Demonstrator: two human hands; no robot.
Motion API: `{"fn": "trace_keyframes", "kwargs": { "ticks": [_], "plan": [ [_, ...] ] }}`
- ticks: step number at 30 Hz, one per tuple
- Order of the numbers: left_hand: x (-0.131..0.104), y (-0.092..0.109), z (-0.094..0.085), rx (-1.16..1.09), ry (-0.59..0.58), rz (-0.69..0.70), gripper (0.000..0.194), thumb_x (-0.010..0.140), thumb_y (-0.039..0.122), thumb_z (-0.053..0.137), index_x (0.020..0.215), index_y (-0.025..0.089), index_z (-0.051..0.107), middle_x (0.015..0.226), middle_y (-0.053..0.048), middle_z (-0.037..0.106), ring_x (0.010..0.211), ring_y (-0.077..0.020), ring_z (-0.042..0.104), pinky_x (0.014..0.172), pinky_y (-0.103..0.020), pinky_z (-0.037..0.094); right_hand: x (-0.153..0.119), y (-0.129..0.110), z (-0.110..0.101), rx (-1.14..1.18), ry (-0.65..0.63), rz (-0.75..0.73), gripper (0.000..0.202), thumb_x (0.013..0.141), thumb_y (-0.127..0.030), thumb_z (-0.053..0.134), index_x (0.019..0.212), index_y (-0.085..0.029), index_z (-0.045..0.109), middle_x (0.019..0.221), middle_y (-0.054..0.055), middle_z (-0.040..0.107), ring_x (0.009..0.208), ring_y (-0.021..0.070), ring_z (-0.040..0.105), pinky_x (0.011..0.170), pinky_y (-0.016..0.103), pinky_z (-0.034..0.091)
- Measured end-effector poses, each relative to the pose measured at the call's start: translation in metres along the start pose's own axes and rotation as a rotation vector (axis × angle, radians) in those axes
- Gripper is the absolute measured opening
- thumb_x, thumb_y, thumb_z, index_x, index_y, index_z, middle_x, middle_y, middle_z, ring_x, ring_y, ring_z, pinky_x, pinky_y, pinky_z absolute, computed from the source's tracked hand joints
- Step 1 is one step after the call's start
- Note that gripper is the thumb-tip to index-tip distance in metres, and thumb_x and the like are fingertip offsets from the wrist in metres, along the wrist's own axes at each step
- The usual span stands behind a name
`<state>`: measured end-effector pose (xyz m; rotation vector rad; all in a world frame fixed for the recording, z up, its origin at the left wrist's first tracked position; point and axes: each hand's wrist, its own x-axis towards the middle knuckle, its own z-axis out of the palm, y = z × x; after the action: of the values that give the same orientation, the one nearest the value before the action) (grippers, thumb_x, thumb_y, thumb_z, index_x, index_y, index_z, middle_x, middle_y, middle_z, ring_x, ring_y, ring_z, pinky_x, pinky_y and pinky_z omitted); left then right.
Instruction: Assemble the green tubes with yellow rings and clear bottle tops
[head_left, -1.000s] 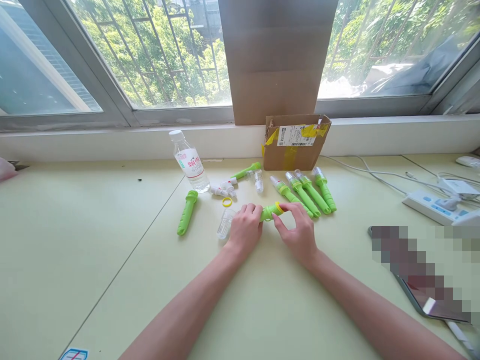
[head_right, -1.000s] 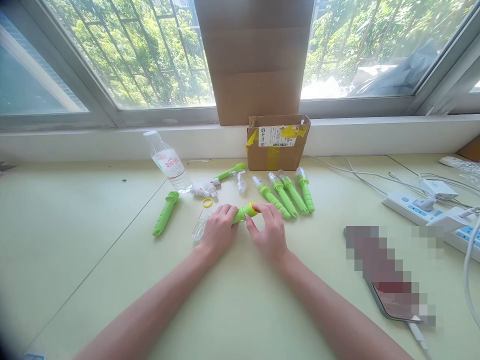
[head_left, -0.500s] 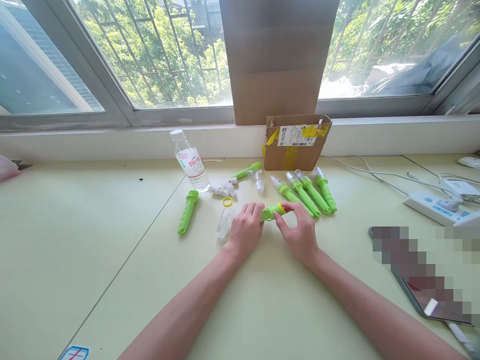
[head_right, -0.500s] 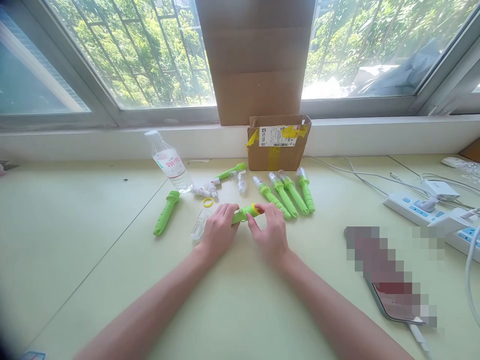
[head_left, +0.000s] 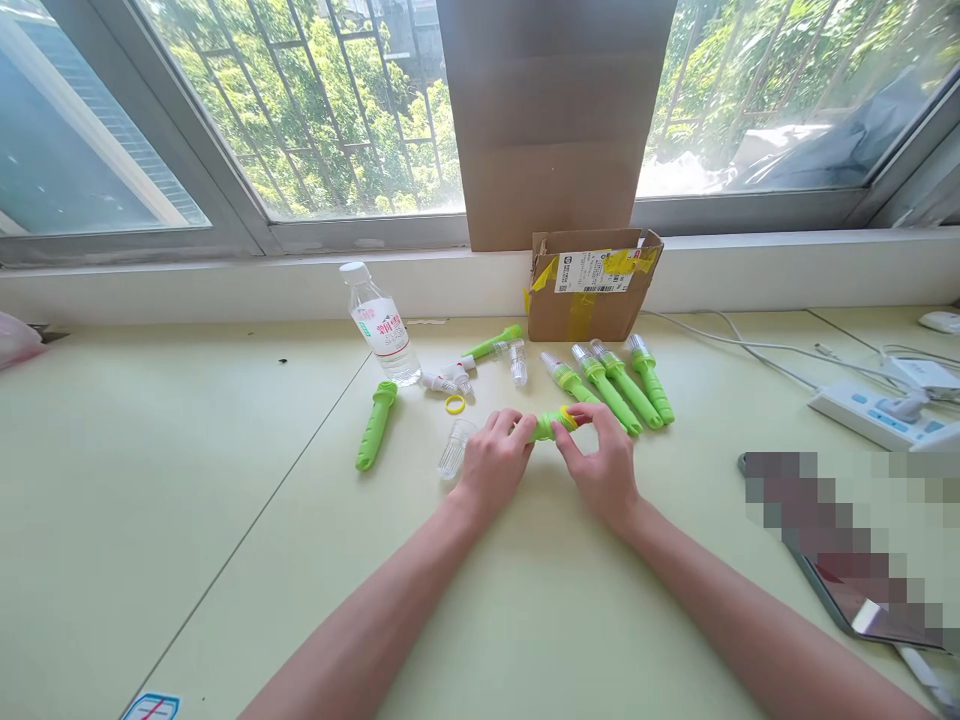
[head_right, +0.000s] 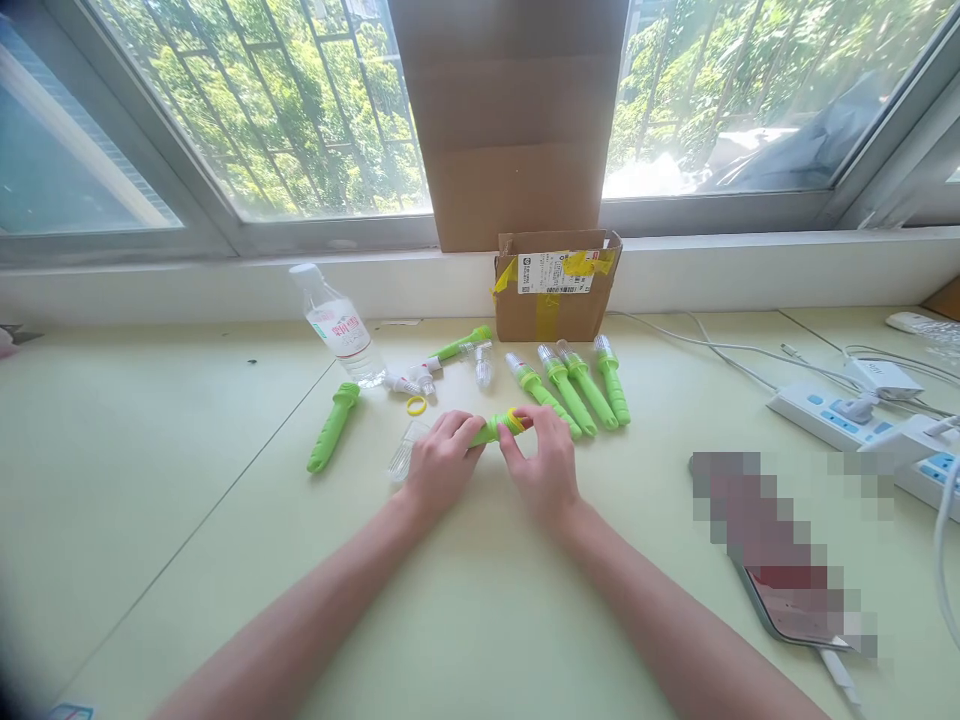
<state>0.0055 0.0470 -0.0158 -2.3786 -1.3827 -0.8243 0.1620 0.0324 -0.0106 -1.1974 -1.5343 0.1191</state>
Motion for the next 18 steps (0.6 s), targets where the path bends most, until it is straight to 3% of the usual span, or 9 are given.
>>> {"fn": "trace_keyframes", "kwargs": {
  "ticks": [11,18],
  "plan": [
    [0.0002,0.0005,0.0008,-0.022,0.017,-0.014,0.008,0.089,0.020,0.054,0.095,0.023,0.058,0.089,-0.002,0.063,0.083,-0.0142,0.059,0.055,-0.024,0.036,0.0016,-0.0004,-0.0005,0.036,0.007,-0.069,0.014,0.085,-0.028,0.057,0.075,-0.022,0.048,0.070,-0.001,0.055,0.067,0.0164,0.055,0.067,0.034,0.046],
    [0.0020,0.0019,-0.0017,-0.031,0.043,-0.042,0.010,0.089,0.023,0.055,0.098,0.024,0.060,0.088,-0.001,0.064,0.082,-0.0136,0.059,0.058,-0.024,0.039,0.0006,-0.0033,-0.0005,0.042,0.038,-0.076,0.007,0.084,-0.025,0.057,0.084,-0.023,0.051,0.078,0.002,0.057,0.076,0.0188,0.058,0.070,0.037,0.050]
  ]
}}
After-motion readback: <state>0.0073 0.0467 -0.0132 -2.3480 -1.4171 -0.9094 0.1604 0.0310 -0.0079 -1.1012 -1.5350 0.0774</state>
